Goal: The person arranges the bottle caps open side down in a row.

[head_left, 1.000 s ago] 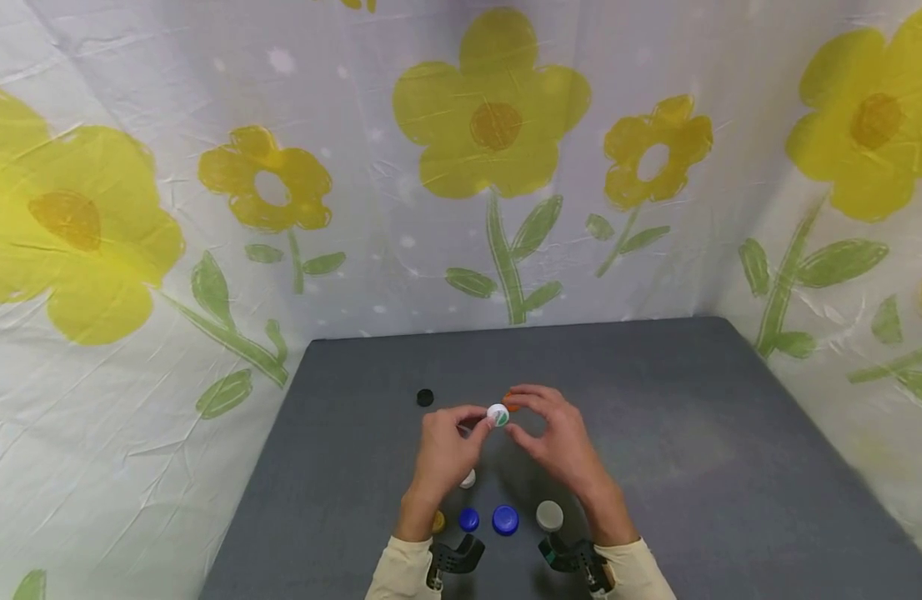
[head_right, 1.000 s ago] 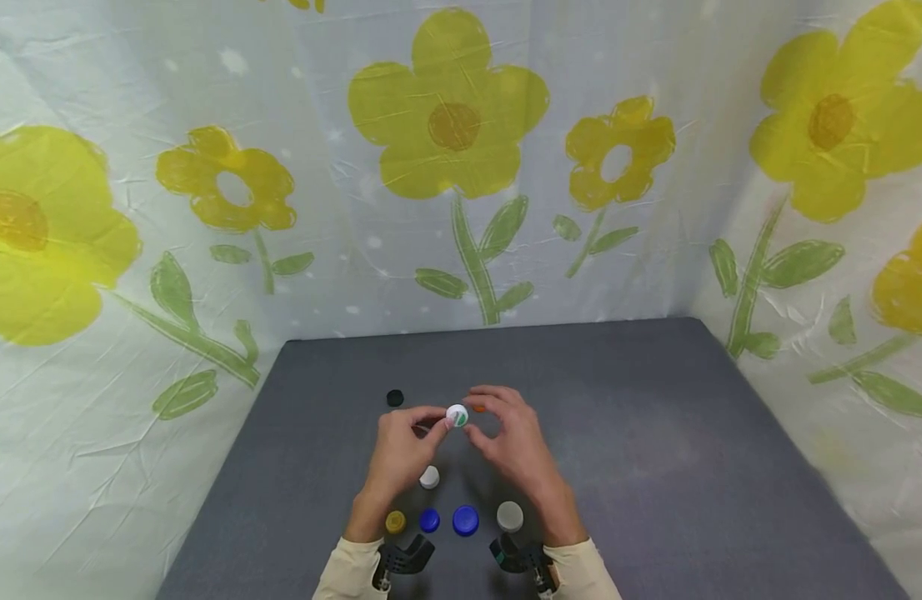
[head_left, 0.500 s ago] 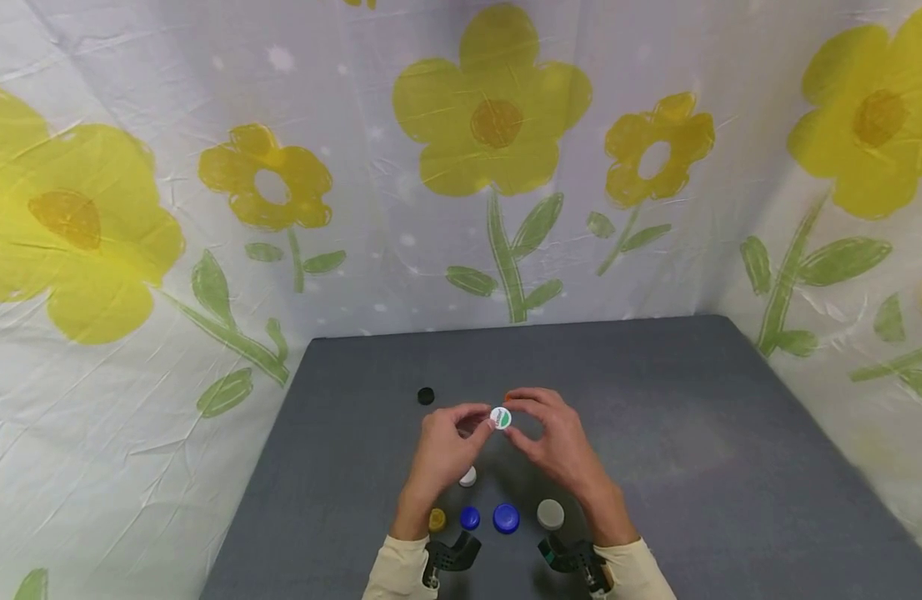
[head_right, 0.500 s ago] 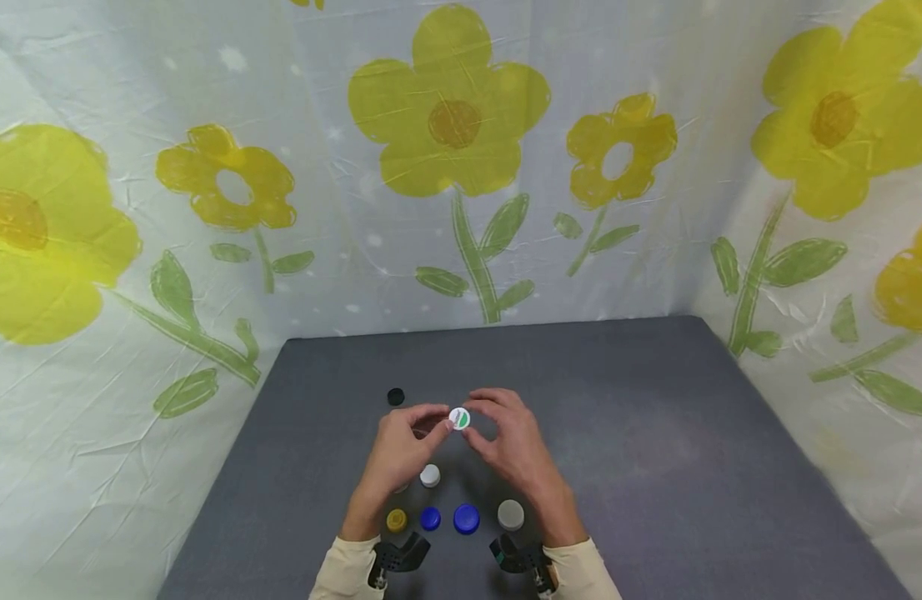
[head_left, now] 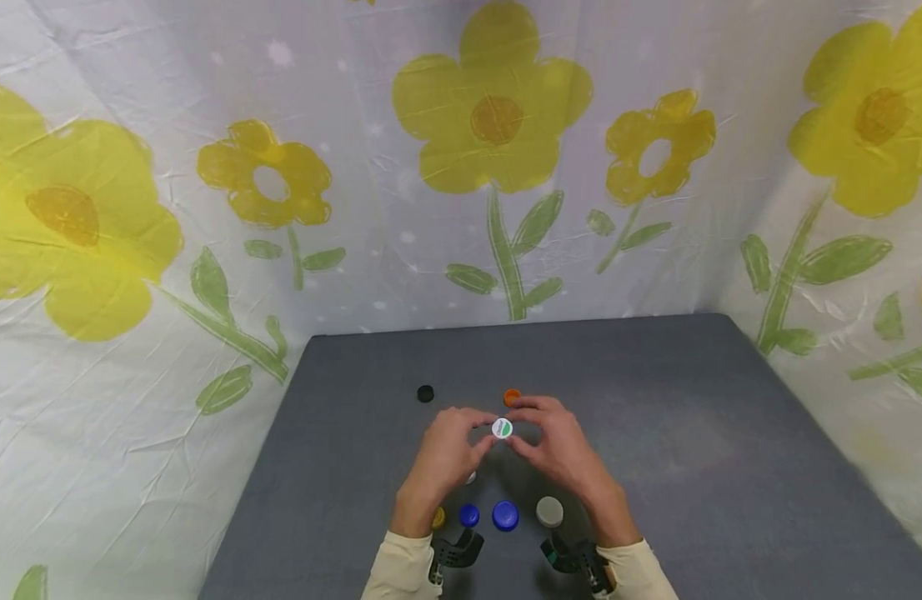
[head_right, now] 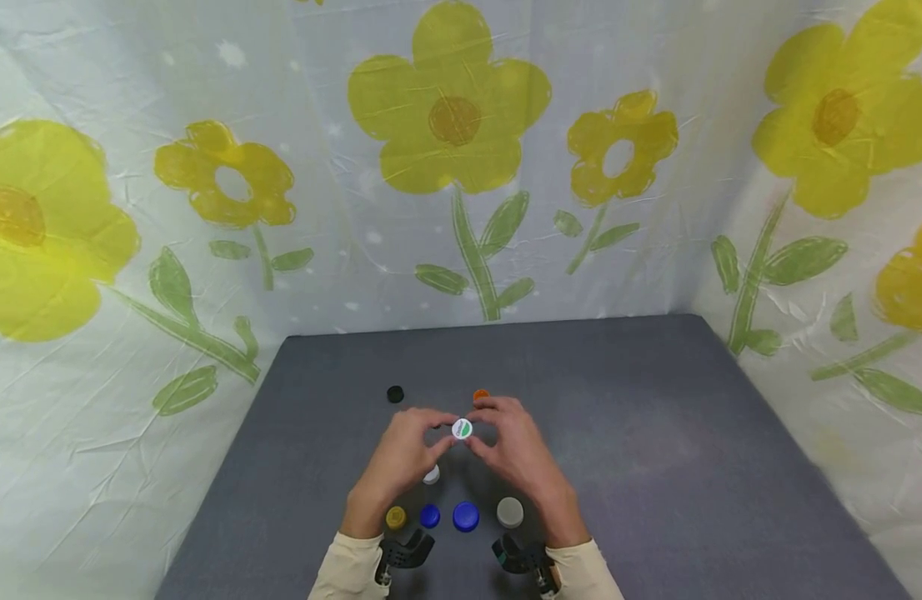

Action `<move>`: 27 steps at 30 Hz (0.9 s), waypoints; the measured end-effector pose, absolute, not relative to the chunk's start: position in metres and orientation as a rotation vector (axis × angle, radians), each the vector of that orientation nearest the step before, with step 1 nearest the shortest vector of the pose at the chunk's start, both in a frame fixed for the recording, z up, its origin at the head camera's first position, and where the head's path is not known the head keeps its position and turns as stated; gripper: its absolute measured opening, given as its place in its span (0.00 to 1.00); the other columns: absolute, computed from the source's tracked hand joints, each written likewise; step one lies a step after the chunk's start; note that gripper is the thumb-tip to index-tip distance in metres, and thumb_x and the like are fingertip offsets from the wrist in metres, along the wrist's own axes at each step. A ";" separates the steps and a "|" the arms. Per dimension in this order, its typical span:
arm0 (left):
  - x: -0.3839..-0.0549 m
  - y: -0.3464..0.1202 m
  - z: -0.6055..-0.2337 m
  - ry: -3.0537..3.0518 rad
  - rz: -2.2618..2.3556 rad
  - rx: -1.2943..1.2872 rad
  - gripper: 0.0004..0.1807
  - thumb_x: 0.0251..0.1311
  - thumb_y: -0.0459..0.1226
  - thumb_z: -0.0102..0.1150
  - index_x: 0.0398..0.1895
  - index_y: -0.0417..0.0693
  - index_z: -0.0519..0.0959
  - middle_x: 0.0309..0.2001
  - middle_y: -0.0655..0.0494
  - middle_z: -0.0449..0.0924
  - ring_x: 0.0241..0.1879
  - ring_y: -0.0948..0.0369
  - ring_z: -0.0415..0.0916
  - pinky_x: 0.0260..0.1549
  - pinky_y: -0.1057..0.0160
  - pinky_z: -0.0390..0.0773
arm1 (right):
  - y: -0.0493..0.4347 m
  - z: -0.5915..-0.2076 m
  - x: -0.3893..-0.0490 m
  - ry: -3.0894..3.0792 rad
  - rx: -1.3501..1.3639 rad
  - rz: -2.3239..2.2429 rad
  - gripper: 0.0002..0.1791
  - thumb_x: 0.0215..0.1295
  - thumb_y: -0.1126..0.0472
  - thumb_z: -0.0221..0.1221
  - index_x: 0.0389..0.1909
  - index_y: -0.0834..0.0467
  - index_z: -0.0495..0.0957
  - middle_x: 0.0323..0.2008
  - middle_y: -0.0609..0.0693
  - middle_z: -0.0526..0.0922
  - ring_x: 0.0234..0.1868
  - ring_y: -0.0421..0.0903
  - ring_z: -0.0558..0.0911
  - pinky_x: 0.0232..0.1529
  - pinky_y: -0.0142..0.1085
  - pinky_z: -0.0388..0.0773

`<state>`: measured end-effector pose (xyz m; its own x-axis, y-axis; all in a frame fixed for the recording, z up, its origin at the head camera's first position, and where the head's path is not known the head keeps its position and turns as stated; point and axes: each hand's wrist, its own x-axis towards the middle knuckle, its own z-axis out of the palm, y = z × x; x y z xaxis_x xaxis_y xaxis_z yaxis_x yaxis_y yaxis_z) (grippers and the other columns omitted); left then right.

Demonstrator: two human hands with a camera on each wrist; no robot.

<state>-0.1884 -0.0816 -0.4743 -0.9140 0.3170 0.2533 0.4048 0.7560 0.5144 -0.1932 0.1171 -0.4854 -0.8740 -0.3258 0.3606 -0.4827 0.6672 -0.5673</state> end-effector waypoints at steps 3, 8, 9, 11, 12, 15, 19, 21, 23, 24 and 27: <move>-0.190 -0.081 -0.479 -2.859 -0.786 -0.586 0.13 0.59 0.41 0.71 0.48 0.54 0.88 0.48 0.58 0.88 0.49 0.57 0.83 0.55 0.49 0.79 | 0.116 -0.492 -0.193 -2.695 0.666 0.959 0.16 0.57 0.57 0.73 0.46 0.54 0.87 0.57 0.55 0.82 0.60 0.56 0.77 0.59 0.55 0.76; -0.190 -0.080 -0.487 -2.936 -0.724 -0.567 0.10 0.57 0.41 0.73 0.43 0.55 0.89 0.43 0.57 0.88 0.44 0.57 0.80 0.45 0.53 0.81 | 0.114 -0.504 -0.193 -2.719 0.694 0.930 0.14 0.55 0.58 0.74 0.42 0.56 0.88 0.55 0.56 0.83 0.59 0.58 0.79 0.57 0.56 0.76; -0.190 -0.080 -0.489 -2.948 -0.717 -0.562 0.10 0.56 0.41 0.74 0.42 0.55 0.89 0.42 0.57 0.88 0.43 0.57 0.79 0.43 0.54 0.81 | 0.114 -0.506 -0.192 -2.725 0.698 0.930 0.14 0.55 0.58 0.74 0.42 0.56 0.88 0.55 0.56 0.83 0.58 0.58 0.79 0.57 0.56 0.77; -0.190 -0.080 -0.493 -2.955 -0.694 -0.563 0.09 0.55 0.41 0.75 0.40 0.55 0.90 0.41 0.58 0.88 0.43 0.57 0.79 0.43 0.54 0.80 | 0.113 -0.510 -0.192 -2.743 0.701 0.917 0.13 0.55 0.57 0.74 0.40 0.55 0.88 0.55 0.56 0.83 0.58 0.59 0.79 0.56 0.56 0.77; -0.190 -0.079 -0.496 -2.959 -0.686 -0.564 0.09 0.54 0.41 0.75 0.39 0.55 0.90 0.40 0.59 0.88 0.43 0.57 0.79 0.43 0.54 0.80 | 0.112 -0.511 -0.192 -2.753 0.702 0.913 0.13 0.55 0.56 0.74 0.40 0.55 0.89 0.55 0.57 0.84 0.58 0.59 0.79 0.56 0.56 0.77; -0.191 -0.078 -0.502 -2.959 -0.680 -0.577 0.08 0.53 0.41 0.76 0.38 0.55 0.90 0.39 0.59 0.88 0.42 0.57 0.80 0.42 0.54 0.80 | 0.112 -0.517 -0.191 -2.790 0.699 0.899 0.12 0.54 0.56 0.74 0.39 0.55 0.89 0.54 0.57 0.84 0.58 0.60 0.78 0.56 0.57 0.76; -0.193 -0.076 -0.509 -2.976 -0.686 -0.575 0.08 0.53 0.40 0.76 0.37 0.55 0.90 0.38 0.59 0.88 0.37 0.60 0.80 0.38 0.57 0.80 | 0.110 -0.522 -0.191 -2.818 0.696 0.894 0.10 0.54 0.58 0.74 0.38 0.56 0.89 0.54 0.58 0.83 0.57 0.61 0.78 0.55 0.58 0.77; -0.194 -0.075 -0.512 -2.987 -0.688 -0.568 0.08 0.52 0.40 0.76 0.36 0.55 0.90 0.37 0.60 0.88 0.36 0.62 0.80 0.36 0.59 0.80 | 0.110 -0.524 -0.191 -2.832 0.696 0.893 0.09 0.54 0.59 0.74 0.37 0.56 0.89 0.53 0.59 0.83 0.57 0.61 0.79 0.54 0.57 0.77; -0.195 -0.075 -0.515 -2.995 -0.687 -0.568 0.08 0.51 0.39 0.76 0.36 0.54 0.90 0.37 0.59 0.88 0.34 0.63 0.80 0.34 0.60 0.80 | 0.108 -0.527 -0.191 -2.846 0.705 0.882 0.09 0.55 0.60 0.73 0.36 0.56 0.89 0.52 0.59 0.84 0.56 0.60 0.79 0.54 0.56 0.77; -0.195 -0.075 -0.517 -2.996 -0.683 -0.569 0.08 0.50 0.39 0.77 0.35 0.54 0.90 0.36 0.59 0.88 0.34 0.62 0.80 0.34 0.60 0.80 | 0.108 -0.528 -0.191 -2.853 0.704 0.879 0.08 0.55 0.60 0.73 0.36 0.56 0.89 0.52 0.59 0.84 0.56 0.60 0.79 0.54 0.56 0.77; -0.195 -0.074 -0.521 -2.992 -0.658 -0.573 0.08 0.49 0.39 0.77 0.34 0.54 0.90 0.36 0.59 0.87 0.36 0.60 0.81 0.36 0.57 0.81 | 0.106 -0.531 -0.191 -2.865 0.712 0.859 0.08 0.55 0.61 0.73 0.36 0.57 0.89 0.51 0.59 0.84 0.56 0.60 0.79 0.55 0.56 0.77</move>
